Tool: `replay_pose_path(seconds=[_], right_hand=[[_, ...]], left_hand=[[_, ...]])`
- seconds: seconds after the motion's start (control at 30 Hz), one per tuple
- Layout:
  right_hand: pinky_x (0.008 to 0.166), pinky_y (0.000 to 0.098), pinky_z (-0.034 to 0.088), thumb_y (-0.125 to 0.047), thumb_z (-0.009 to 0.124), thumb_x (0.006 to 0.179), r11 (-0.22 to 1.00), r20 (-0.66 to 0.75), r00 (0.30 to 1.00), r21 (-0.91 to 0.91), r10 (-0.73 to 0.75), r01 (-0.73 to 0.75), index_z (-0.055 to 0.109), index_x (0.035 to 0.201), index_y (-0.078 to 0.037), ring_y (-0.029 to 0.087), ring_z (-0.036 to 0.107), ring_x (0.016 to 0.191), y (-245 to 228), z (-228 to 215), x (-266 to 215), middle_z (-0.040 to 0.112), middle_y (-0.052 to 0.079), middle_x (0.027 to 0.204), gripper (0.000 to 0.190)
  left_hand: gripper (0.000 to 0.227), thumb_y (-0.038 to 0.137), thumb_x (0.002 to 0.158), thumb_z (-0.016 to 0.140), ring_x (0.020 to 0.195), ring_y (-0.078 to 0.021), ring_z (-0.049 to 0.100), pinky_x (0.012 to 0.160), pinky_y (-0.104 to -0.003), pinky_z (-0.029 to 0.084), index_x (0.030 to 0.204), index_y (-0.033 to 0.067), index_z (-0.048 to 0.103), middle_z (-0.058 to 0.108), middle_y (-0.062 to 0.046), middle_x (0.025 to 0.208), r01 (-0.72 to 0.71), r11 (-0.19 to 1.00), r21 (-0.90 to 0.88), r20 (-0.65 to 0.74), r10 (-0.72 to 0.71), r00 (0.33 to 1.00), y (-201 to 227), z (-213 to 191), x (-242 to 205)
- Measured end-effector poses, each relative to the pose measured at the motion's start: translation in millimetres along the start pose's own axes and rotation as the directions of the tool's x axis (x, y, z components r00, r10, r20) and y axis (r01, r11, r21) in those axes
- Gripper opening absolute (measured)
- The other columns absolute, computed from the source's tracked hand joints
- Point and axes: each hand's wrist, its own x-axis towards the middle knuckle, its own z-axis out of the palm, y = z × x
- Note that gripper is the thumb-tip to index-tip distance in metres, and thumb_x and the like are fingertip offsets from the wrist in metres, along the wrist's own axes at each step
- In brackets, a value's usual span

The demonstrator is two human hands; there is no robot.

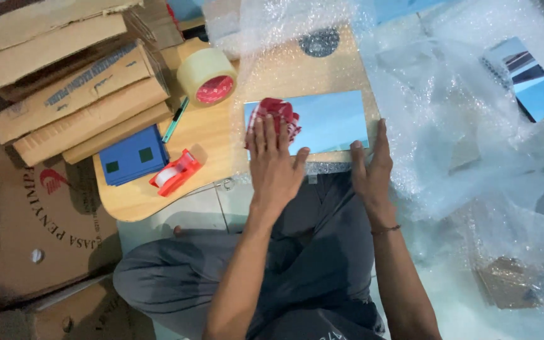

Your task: A person wraps a rectangular glass panel and a blue board in bubble wrap, cleans the surface with a cloth, and secures the package with tape.

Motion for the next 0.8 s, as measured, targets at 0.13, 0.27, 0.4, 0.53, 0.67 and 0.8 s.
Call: replay_pose_path(seconds=[0.13,0.27,0.4,0.53,0.67,0.8], right_hand=[[0.119,0.0673,0.030,-0.037,0.054,0.114,1.000,-0.039,0.999,0.007,-0.024,0.024,0.022,0.165,-0.004,0.054,0.035,0.147,9.5,5.9,-1.5,0.035,0.032,0.162,0.069],[0.108,0.0628,0.041,-0.030,0.045,0.116,0.985,-0.022,0.989,0.092,-0.145,0.146,0.010,0.168,-0.007,0.056,0.048,0.134,32.2,12.7,-1.9,0.033,0.033,0.161,0.068],[0.091,0.0668,0.049,-0.026,0.032,0.118,0.966,-0.005,0.979,0.160,-0.205,0.203,0.015,0.166,-0.003,0.071,0.048,0.114,3.0,1.8,0.6,0.044,0.041,0.147,0.057],[0.095,0.0660,0.047,-0.066,0.024,0.107,0.963,-0.009,0.963,0.017,-0.270,0.270,0.016,0.169,-0.012,0.064,0.051,0.123,25.9,2.8,-3.1,0.047,0.033,0.148,0.082],[0.094,0.0670,0.046,-0.039,0.028,0.118,0.990,0.003,0.990,-0.023,-0.139,0.139,0.023,0.166,-0.005,0.067,0.051,0.120,-6.3,-0.4,-1.5,0.052,0.041,0.141,0.059],[0.101,0.0629,0.047,-0.042,0.026,0.118,0.994,0.000,0.994,0.010,-0.111,0.111,0.019,0.167,-0.005,0.063,0.051,0.126,-12.8,-1.8,-4.5,0.052,0.041,0.144,0.062]], left_hand=[[0.075,0.058,0.105,0.045,0.155,-0.0467,0.020,0.125,-0.060,0.009,0.154,0.0025,0.044,0.031,-0.031,0.162,-0.011,0.999,0.037,0.142,0.005,0.990,32.4,25.9,12.3],[0.063,0.042,0.099,0.061,0.147,-0.0526,0.037,0.124,-0.064,0.024,0.145,-0.0005,0.055,0.043,-0.033,0.155,-0.255,0.967,-0.018,-0.168,0.248,0.954,63.6,61.2,17.3],[0.064,0.045,0.093,0.060,0.154,-0.0404,0.032,0.131,-0.057,0.015,0.143,0.0061,0.061,0.043,-0.022,0.160,-0.364,0.930,-0.056,-0.033,0.362,0.931,72.4,70.8,15.9],[0.061,0.049,0.092,0.067,0.152,-0.0351,0.037,0.130,-0.052,0.017,0.138,0.0095,0.066,0.048,-0.019,0.157,-0.354,0.933,-0.066,-0.005,0.354,0.935,41.9,64.7,12.7],[0.069,0.055,0.101,0.058,0.156,-0.0338,0.026,0.130,-0.051,0.008,0.154,0.0129,0.049,0.034,-0.018,0.165,-0.233,0.972,-0.019,0.145,0.234,0.961,0.3,20.9,23.6],[0.072,0.055,0.103,0.057,0.157,-0.0363,0.024,0.130,-0.049,0.008,0.154,0.0042,0.050,0.034,-0.022,0.165,-0.161,0.986,0.039,0.025,0.160,0.987,-39.6,8.4,12.9]])
